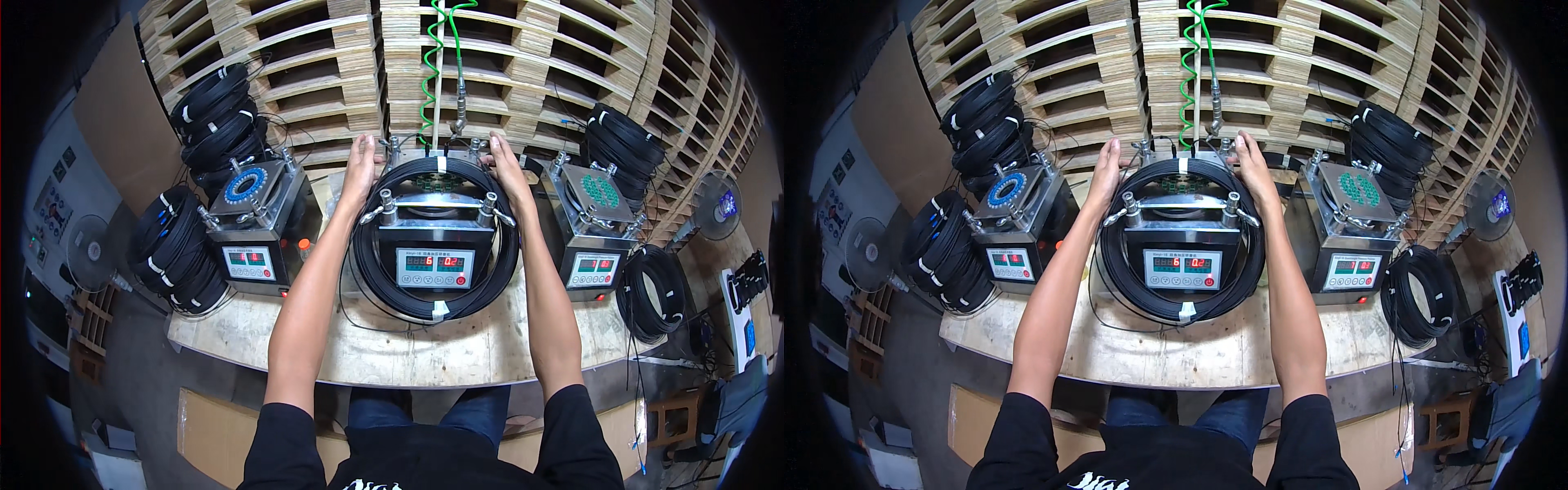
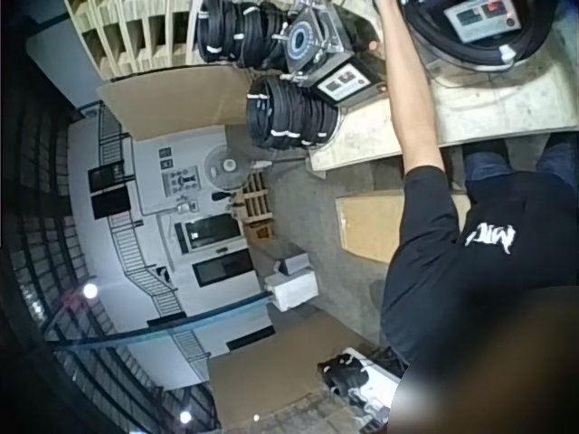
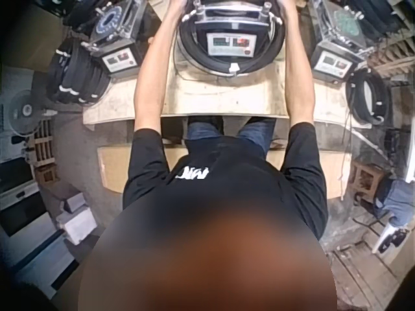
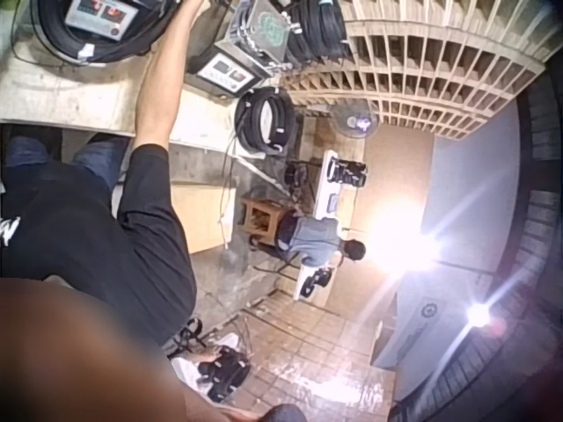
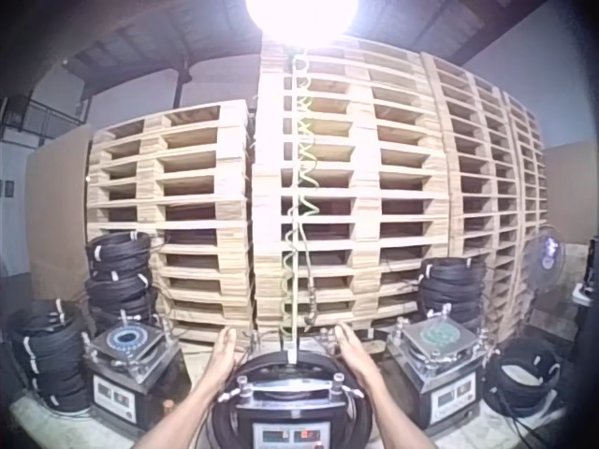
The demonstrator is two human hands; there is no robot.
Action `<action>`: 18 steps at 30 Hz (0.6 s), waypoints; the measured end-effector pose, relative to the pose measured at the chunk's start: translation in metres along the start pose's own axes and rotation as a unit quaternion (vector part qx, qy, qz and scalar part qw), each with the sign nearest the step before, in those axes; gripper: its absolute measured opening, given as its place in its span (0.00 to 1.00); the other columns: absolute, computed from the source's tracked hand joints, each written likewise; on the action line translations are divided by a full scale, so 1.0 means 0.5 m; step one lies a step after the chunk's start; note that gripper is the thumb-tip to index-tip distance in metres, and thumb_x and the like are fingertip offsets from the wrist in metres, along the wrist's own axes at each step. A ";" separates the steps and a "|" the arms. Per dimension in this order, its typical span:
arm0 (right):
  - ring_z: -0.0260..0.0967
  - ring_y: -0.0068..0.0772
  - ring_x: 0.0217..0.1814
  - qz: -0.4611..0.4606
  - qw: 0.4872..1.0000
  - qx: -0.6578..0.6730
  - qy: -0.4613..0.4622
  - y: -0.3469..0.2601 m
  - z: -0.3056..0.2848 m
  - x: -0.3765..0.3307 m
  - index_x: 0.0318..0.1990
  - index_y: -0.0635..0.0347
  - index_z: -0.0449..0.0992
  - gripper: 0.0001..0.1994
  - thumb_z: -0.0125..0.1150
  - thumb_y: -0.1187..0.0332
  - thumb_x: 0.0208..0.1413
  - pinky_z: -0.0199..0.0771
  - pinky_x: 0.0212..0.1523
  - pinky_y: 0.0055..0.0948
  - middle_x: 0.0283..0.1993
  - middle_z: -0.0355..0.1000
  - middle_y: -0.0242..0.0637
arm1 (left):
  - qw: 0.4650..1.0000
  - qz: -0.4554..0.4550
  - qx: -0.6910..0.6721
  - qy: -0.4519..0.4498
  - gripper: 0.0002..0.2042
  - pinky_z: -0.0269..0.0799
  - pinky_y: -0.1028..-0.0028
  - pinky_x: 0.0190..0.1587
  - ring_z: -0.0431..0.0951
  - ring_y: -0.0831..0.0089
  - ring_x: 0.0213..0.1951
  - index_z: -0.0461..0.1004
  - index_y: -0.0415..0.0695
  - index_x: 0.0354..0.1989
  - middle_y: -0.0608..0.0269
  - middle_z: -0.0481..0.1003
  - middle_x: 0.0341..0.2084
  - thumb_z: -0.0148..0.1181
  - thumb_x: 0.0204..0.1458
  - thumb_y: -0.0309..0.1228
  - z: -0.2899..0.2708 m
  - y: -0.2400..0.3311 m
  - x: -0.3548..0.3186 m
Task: The recorder uses a polishing machine to polish the ends of fiber optic cables.
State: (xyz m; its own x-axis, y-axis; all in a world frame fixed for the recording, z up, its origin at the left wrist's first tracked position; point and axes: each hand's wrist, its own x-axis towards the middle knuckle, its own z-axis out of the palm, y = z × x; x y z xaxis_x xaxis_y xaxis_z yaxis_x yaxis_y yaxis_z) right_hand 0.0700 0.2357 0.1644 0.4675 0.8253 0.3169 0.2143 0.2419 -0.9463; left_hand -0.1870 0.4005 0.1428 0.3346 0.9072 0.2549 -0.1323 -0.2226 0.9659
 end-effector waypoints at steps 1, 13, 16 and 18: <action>0.68 0.24 0.48 -0.007 1.000 -0.005 -0.007 -0.001 0.000 0.000 0.72 0.57 0.56 0.36 0.47 0.40 0.66 0.70 0.43 0.28 0.60 0.67 0.42 | 1.000 0.000 0.000 0.000 0.38 0.65 0.80 0.24 0.67 0.79 0.22 0.49 0.49 0.73 0.58 0.73 0.35 0.48 0.63 0.59 -0.002 0.000 -0.001; 0.68 0.32 0.51 0.011 0.998 -0.003 0.069 -0.009 0.000 -0.010 0.74 0.55 0.51 0.40 0.49 0.38 0.64 0.74 0.45 0.33 0.63 0.64 0.47 | 0.994 0.003 -0.063 -0.086 0.33 0.68 0.80 0.27 0.68 0.82 0.22 0.47 0.53 0.75 0.56 0.74 0.40 0.48 0.66 0.51 0.010 0.026 -0.026; 0.68 0.26 0.46 -0.017 0.995 -0.063 0.078 -0.013 0.012 -0.014 0.74 0.54 0.53 0.39 0.45 0.36 0.65 0.70 0.46 0.29 0.55 0.69 0.45 | 0.996 0.013 0.029 -0.089 0.33 0.71 0.75 0.37 0.74 0.75 0.38 0.51 0.53 0.74 0.55 0.74 0.48 0.44 0.66 0.56 -0.002 0.017 -0.014; 0.67 0.27 0.47 0.008 0.998 -0.044 0.037 -0.022 0.023 -0.010 0.74 0.53 0.53 0.39 0.44 0.36 0.65 0.70 0.48 0.30 0.59 0.67 0.46 | 0.998 0.036 0.000 -0.049 0.34 0.64 0.82 0.28 0.66 0.82 0.22 0.51 0.52 0.73 0.59 0.73 0.37 0.48 0.64 0.56 -0.026 -0.011 0.011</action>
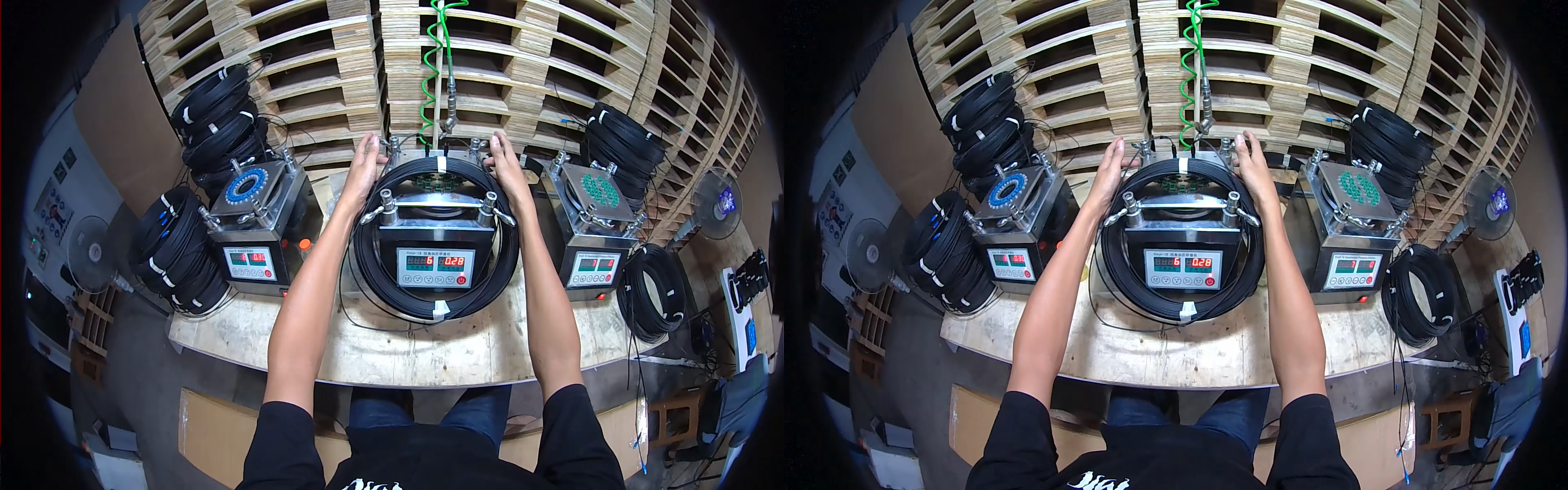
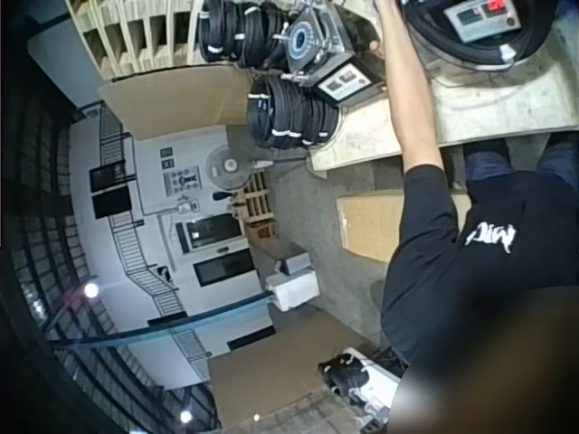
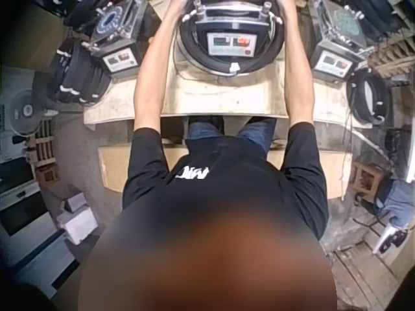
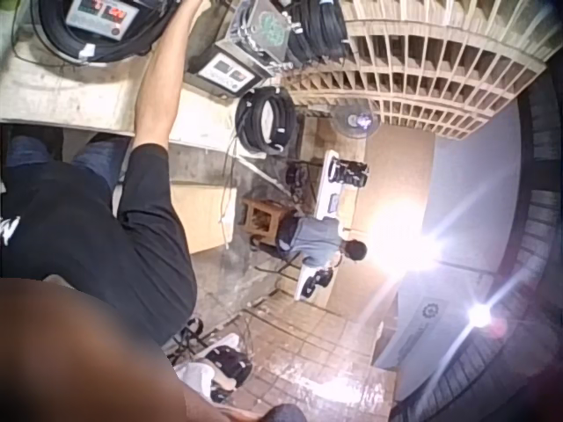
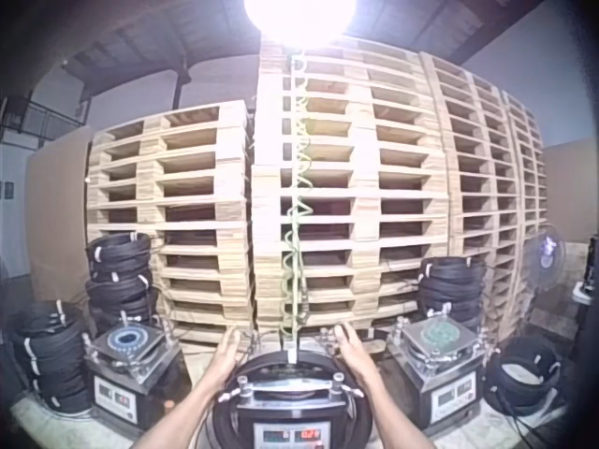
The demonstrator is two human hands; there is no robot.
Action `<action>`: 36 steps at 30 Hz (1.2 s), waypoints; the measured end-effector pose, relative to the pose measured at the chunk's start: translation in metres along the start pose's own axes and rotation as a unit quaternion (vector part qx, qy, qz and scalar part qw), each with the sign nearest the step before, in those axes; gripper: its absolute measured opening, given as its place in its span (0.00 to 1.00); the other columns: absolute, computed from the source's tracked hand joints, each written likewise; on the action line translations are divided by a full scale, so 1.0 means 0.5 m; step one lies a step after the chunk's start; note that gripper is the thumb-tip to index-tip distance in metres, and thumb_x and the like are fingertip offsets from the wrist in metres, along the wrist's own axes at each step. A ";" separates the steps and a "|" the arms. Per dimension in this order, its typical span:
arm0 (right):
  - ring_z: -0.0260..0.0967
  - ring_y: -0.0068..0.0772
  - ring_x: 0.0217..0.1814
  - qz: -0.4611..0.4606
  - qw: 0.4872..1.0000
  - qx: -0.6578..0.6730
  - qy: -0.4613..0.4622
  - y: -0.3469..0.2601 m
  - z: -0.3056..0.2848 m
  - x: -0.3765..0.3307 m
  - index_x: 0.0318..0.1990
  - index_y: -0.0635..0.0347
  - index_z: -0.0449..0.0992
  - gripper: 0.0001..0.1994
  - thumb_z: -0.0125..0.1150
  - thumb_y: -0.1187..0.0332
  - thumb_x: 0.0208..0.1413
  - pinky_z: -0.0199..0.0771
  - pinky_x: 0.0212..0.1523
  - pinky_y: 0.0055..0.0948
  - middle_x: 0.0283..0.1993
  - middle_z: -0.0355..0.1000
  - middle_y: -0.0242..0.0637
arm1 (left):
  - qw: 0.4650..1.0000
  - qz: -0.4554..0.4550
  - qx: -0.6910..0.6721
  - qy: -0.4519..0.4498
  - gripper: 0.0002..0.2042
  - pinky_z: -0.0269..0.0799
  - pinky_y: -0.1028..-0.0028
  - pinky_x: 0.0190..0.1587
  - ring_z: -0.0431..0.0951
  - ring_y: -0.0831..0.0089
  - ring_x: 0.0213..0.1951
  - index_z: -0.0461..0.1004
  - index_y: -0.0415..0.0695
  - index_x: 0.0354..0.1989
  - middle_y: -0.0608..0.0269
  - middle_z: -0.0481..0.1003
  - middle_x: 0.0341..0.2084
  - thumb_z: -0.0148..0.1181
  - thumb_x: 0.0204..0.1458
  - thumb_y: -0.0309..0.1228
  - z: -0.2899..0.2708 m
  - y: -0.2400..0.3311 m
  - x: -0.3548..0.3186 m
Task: The recorder uses a polishing machine to polish the ends of fiber optic cables.
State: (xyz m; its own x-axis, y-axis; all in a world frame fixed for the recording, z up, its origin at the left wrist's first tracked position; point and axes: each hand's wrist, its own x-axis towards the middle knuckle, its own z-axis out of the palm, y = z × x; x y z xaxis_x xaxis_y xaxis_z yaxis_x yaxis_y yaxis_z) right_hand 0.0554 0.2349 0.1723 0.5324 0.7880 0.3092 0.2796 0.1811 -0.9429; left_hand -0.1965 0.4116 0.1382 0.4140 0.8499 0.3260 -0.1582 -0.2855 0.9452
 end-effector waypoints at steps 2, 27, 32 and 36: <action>0.67 0.28 0.49 0.027 0.999 0.006 -0.031 0.011 -0.014 0.009 0.74 0.52 0.54 0.38 0.44 0.36 0.65 0.69 0.49 0.31 0.63 0.65 0.46 | 1.000 -0.017 -0.002 0.001 0.35 0.66 0.82 0.28 0.68 0.80 0.23 0.51 0.51 0.73 0.58 0.73 0.38 0.48 0.64 0.58 0.016 0.003 -0.002; 0.65 0.25 0.46 -0.004 0.998 0.051 -0.047 0.020 -0.016 0.008 0.70 0.55 0.62 0.34 0.44 0.40 0.67 0.70 0.43 0.28 0.61 0.67 0.37 | 0.998 0.019 0.040 0.037 0.41 0.66 0.78 0.29 0.69 0.80 0.27 0.47 0.46 0.74 0.58 0.72 0.35 0.50 0.61 0.60 0.022 0.002 -0.002; 0.66 0.25 0.47 0.020 0.995 0.086 -0.050 0.017 -0.025 0.001 0.70 0.54 0.62 0.32 0.45 0.42 0.68 0.70 0.44 0.29 0.62 0.68 0.39 | 0.999 -0.014 0.011 0.038 0.41 0.67 0.79 0.32 0.70 0.78 0.33 0.48 0.45 0.74 0.57 0.72 0.37 0.51 0.61 0.60 0.041 0.043 -0.035; 0.65 0.24 0.49 -0.004 0.998 0.058 -0.029 0.021 -0.024 0.005 0.70 0.53 0.63 0.31 0.46 0.42 0.68 0.70 0.47 0.27 0.61 0.68 0.39 | 0.997 -0.054 0.025 -0.039 0.41 0.70 0.74 0.43 0.71 0.73 0.45 0.47 0.47 0.75 0.52 0.70 0.50 0.46 0.62 0.62 0.029 0.041 -0.025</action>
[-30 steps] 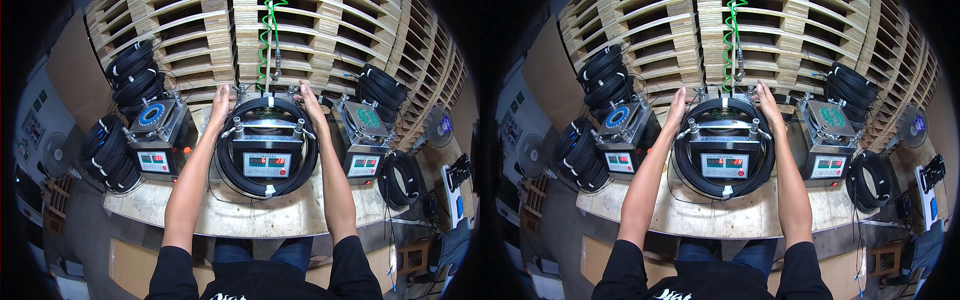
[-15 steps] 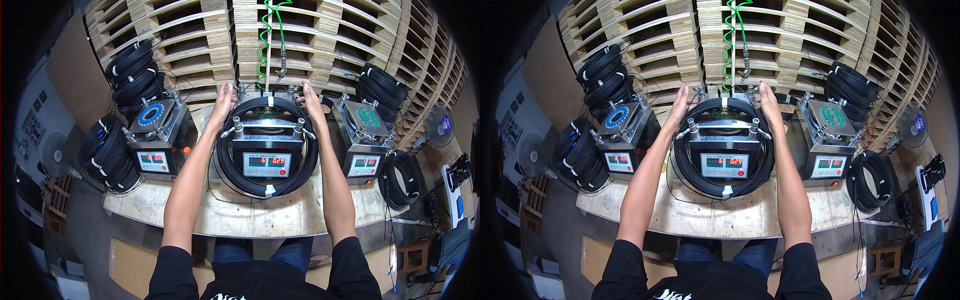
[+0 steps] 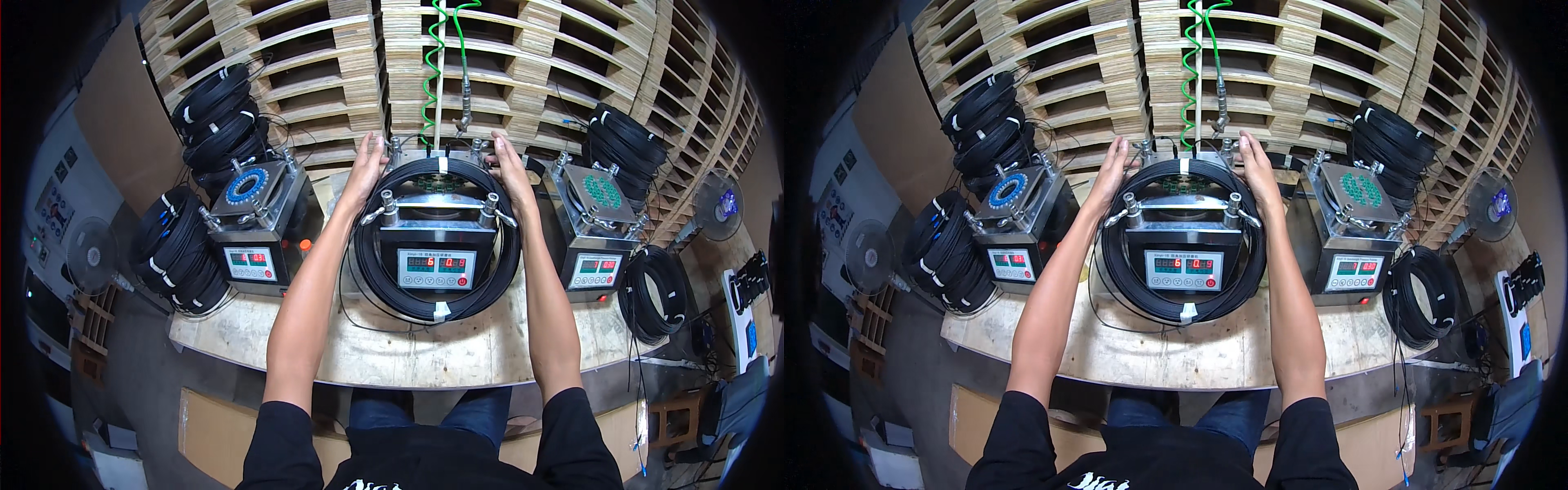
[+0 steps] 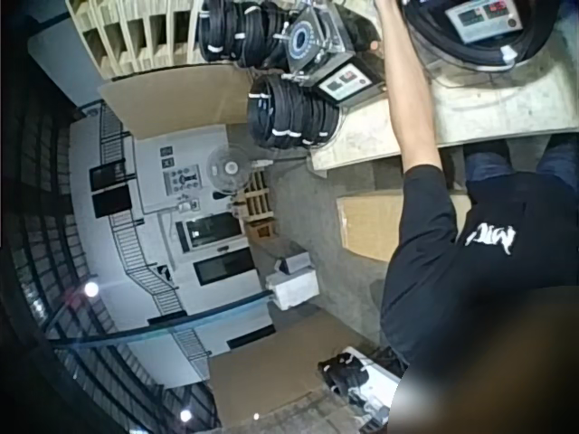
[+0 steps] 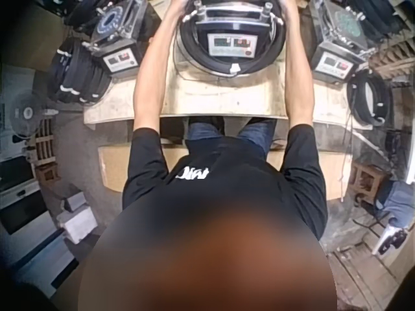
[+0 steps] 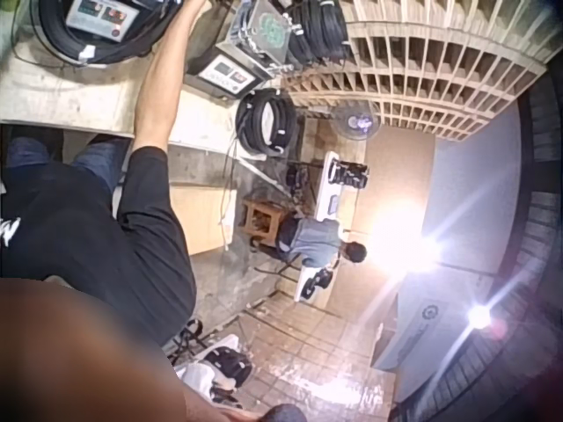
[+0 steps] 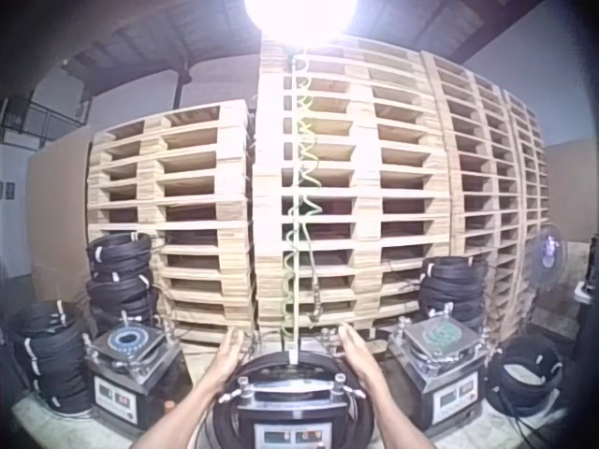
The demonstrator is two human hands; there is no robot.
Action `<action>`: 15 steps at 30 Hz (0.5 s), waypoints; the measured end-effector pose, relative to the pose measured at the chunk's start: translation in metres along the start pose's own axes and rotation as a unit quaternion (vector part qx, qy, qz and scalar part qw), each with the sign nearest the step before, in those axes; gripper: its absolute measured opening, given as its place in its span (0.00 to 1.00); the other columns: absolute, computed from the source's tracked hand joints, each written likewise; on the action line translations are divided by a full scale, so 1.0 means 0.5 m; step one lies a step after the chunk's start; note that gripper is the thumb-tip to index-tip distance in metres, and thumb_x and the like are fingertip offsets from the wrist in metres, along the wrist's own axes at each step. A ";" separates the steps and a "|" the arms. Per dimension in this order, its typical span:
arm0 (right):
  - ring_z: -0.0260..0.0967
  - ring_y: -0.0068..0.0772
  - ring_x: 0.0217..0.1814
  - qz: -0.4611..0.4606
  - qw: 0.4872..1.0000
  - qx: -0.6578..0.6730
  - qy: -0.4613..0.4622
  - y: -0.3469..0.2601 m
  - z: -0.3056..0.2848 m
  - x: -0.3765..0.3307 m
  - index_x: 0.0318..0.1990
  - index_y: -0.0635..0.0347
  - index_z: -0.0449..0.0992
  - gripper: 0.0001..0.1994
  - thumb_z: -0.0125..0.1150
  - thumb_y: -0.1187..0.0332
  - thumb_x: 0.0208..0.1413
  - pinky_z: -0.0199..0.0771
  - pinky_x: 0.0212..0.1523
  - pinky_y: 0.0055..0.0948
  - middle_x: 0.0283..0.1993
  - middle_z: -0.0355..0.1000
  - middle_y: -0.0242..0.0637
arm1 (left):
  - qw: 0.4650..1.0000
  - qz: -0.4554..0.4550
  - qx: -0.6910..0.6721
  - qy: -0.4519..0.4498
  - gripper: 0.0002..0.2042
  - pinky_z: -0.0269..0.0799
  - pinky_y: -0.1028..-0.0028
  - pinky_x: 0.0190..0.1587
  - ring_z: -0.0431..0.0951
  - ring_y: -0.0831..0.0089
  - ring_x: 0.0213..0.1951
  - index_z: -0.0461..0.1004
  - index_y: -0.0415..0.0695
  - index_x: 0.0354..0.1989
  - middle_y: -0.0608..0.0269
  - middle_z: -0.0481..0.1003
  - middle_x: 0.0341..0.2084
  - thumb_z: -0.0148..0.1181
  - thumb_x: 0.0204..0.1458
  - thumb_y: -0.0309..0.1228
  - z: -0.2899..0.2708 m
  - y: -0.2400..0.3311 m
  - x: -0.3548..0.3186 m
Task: The recorder uses a polishing machine to polish the ends of fiber optic cables.
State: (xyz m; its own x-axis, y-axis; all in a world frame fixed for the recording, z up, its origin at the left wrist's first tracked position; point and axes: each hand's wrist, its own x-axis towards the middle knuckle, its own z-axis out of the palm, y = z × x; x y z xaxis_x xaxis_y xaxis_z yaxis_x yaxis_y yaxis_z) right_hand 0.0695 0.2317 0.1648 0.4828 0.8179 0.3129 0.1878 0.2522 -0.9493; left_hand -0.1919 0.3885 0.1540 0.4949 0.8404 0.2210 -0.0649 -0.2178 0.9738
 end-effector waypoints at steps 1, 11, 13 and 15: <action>0.64 0.21 0.46 -0.049 0.998 -0.047 0.015 0.000 0.005 0.000 0.70 0.51 0.63 0.31 0.45 0.42 0.68 0.69 0.46 0.23 0.59 0.69 0.36 | 1.000 -0.001 0.000 0.000 0.41 0.70 0.74 0.43 0.71 0.73 0.45 0.47 0.47 0.75 0.52 0.70 0.50 0.46 0.62 0.62 0.000 -0.001 0.000; 0.67 0.33 0.58 -0.006 0.999 -0.034 -0.028 -0.013 0.016 -0.007 0.71 0.56 0.60 0.33 0.49 0.43 0.67 0.66 0.59 0.34 0.66 0.65 0.43 | 0.997 0.048 -0.015 0.065 0.41 0.63 0.79 0.29 0.64 0.81 0.26 0.50 0.45 0.73 0.61 0.71 0.32 0.49 0.61 0.61 -0.008 -0.034 0.019; 0.67 0.32 0.58 0.001 1.000 -0.011 -0.028 -0.014 0.017 -0.011 0.71 0.56 0.59 0.34 0.49 0.44 0.67 0.67 0.59 0.35 0.68 0.63 0.43 | 0.996 0.054 -0.003 0.074 0.42 0.64 0.79 0.30 0.65 0.80 0.26 0.49 0.45 0.73 0.60 0.71 0.33 0.50 0.60 0.62 -0.005 -0.024 0.011; 0.67 0.33 0.58 -0.005 0.999 -0.027 -0.024 -0.008 -0.005 -0.007 0.72 0.56 0.58 0.34 0.49 0.43 0.67 0.68 0.58 0.35 0.69 0.62 0.44 | 0.996 0.037 -0.021 0.079 0.42 0.65 0.79 0.31 0.66 0.79 0.28 0.46 0.46 0.74 0.58 0.71 0.36 0.50 0.60 0.62 0.022 -0.002 -0.001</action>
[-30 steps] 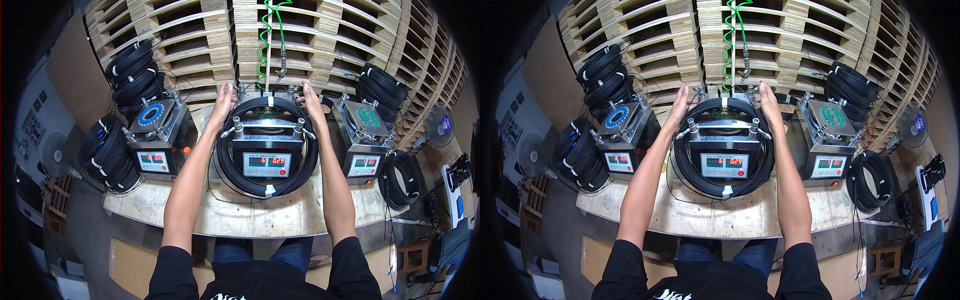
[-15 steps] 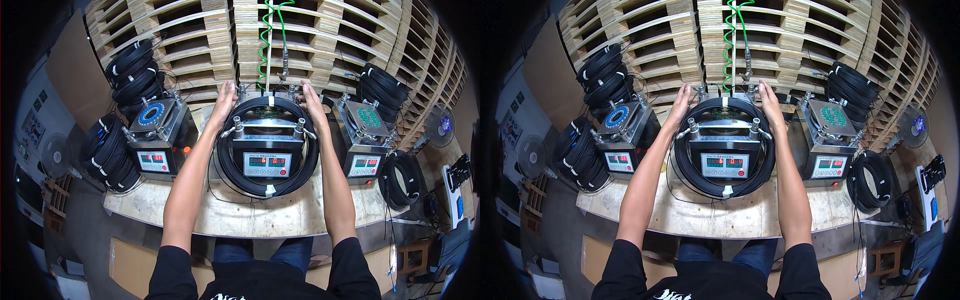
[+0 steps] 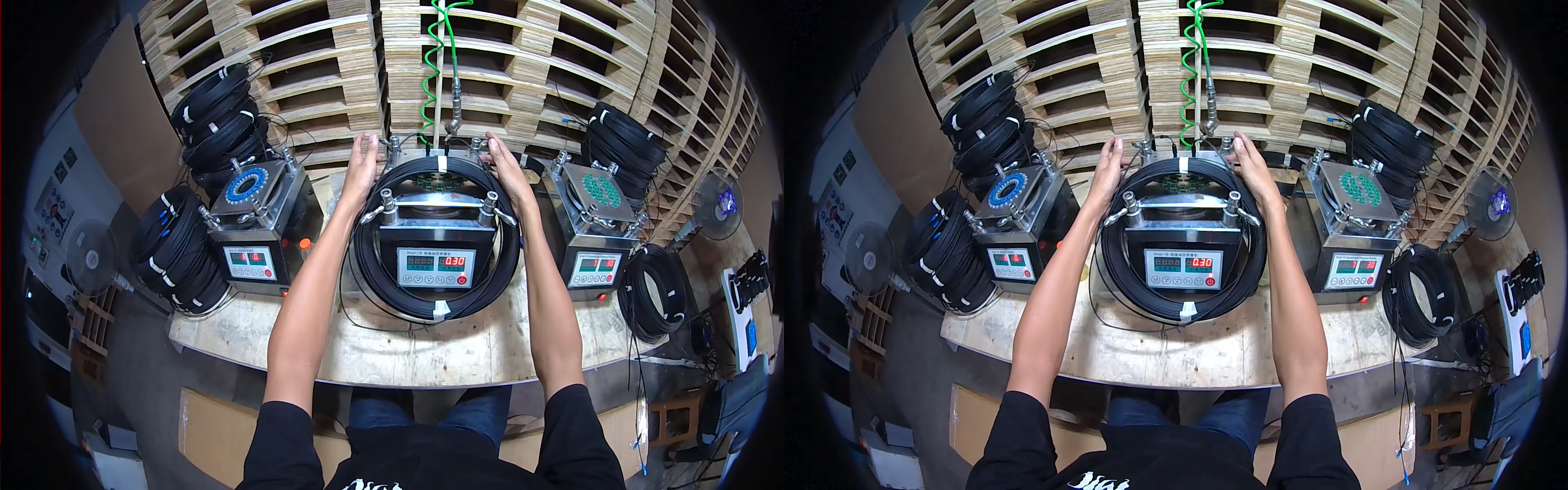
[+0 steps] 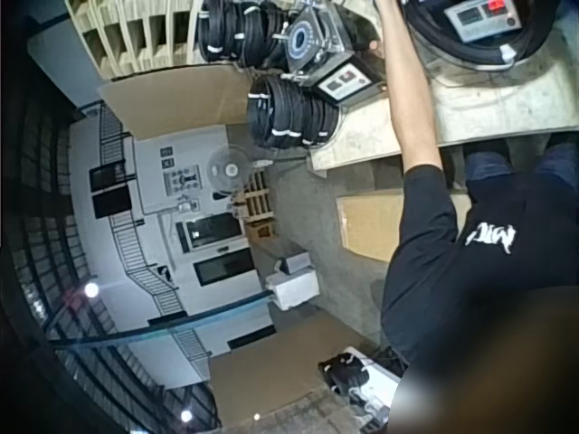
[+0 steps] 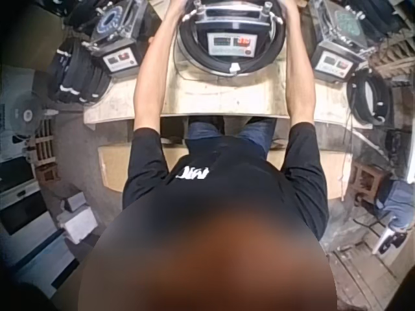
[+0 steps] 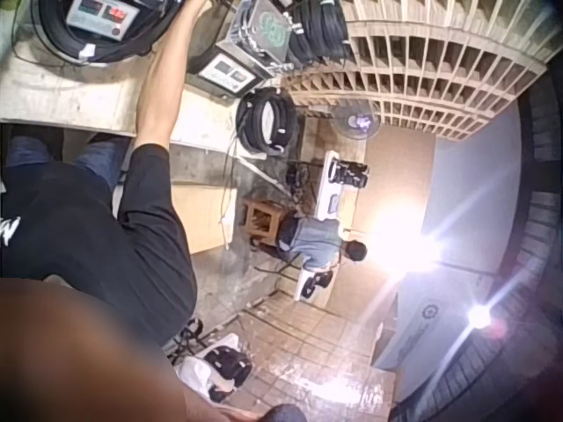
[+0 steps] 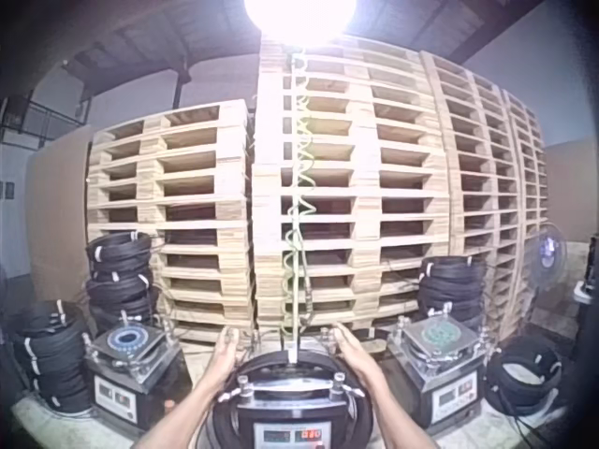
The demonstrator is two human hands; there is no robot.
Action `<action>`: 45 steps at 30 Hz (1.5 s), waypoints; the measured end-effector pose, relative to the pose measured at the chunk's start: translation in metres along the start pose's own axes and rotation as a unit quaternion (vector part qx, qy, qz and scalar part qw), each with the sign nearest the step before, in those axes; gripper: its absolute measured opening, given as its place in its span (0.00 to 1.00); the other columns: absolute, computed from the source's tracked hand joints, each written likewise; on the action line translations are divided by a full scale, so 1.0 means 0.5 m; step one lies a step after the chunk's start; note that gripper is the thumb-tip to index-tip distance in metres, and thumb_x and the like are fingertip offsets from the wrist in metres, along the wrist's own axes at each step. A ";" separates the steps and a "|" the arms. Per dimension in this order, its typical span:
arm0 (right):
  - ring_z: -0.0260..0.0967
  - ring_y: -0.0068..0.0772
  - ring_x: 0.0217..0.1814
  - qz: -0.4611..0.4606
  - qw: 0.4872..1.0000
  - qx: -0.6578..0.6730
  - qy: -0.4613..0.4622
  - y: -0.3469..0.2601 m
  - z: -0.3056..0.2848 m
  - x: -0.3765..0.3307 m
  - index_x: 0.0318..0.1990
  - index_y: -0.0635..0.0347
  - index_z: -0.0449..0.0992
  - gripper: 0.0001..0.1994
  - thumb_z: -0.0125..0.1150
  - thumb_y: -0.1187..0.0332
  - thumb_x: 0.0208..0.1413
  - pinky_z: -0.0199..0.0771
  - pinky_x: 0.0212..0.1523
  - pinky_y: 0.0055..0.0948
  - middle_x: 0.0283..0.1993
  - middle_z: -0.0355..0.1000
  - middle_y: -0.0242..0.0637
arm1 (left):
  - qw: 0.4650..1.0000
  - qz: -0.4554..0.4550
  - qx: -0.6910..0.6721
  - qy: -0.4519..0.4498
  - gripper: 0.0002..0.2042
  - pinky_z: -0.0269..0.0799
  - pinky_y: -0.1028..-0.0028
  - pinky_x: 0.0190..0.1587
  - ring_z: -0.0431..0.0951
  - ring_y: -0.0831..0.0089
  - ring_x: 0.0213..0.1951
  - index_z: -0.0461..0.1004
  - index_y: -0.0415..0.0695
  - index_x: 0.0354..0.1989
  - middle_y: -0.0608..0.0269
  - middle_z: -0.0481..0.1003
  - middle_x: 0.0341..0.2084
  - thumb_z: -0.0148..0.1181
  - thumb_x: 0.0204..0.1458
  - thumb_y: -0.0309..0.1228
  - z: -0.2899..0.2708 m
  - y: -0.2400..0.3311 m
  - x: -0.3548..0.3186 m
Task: The recorder uses a polishing machine to polish the ends of fiber optic cables.
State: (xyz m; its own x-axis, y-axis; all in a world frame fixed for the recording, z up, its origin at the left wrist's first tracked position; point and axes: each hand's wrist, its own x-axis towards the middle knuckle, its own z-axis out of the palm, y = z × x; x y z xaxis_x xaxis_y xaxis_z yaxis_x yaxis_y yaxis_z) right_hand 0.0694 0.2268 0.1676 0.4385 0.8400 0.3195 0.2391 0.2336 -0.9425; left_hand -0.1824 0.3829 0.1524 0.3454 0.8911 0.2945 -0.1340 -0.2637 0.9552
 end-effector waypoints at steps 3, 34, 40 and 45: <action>0.67 0.34 0.59 0.003 1.000 0.015 -0.006 0.001 0.005 0.004 0.72 0.56 0.57 0.35 0.48 0.43 0.67 0.70 0.55 0.34 0.69 0.61 0.44 | 1.000 0.023 0.009 -0.010 0.43 0.66 0.79 0.32 0.66 0.78 0.28 0.43 0.48 0.75 0.55 0.71 0.38 0.50 0.60 0.62 -0.013 -0.003 0.005; 0.66 0.30 0.56 -0.006 1.000 0.014 0.026 0.033 -0.003 0.020 0.74 0.53 0.55 0.38 0.47 0.38 0.65 0.69 0.54 0.32 0.58 0.68 0.46 | 0.998 -0.019 -0.024 -0.047 0.44 0.70 0.78 0.32 0.69 0.78 0.27 0.40 0.46 0.75 0.55 0.71 0.37 0.51 0.61 0.60 -0.011 0.000 0.002; 0.68 0.28 0.51 -0.017 0.999 -0.002 0.039 0.040 -0.004 0.026 0.73 0.53 0.56 0.36 0.48 0.40 0.66 0.70 0.52 0.30 0.55 0.69 0.45 | 0.998 -0.021 -0.022 -0.053 0.44 0.65 0.80 0.30 0.64 0.82 0.25 0.40 0.46 0.76 0.59 0.71 0.34 0.50 0.61 0.60 -0.013 -0.005 0.004; 0.77 0.29 0.35 0.074 0.992 0.069 0.072 0.046 -0.014 0.059 0.67 0.59 0.62 0.30 0.48 0.46 0.68 0.76 0.28 0.26 0.40 0.74 0.47 | 0.998 -0.010 -0.021 -0.055 0.42 0.66 0.80 0.31 0.67 0.81 0.27 0.44 0.46 0.75 0.59 0.72 0.34 0.50 0.62 0.59 -0.017 0.000 0.007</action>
State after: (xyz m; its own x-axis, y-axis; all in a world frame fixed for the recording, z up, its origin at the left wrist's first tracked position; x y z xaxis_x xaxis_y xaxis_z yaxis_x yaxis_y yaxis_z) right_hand 0.0939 0.2535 0.1558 0.5810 0.7940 0.1789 0.0470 0.1867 -0.9813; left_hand -0.1893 0.3891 0.1530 0.4483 0.8492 0.2792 -0.1643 -0.2288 0.9595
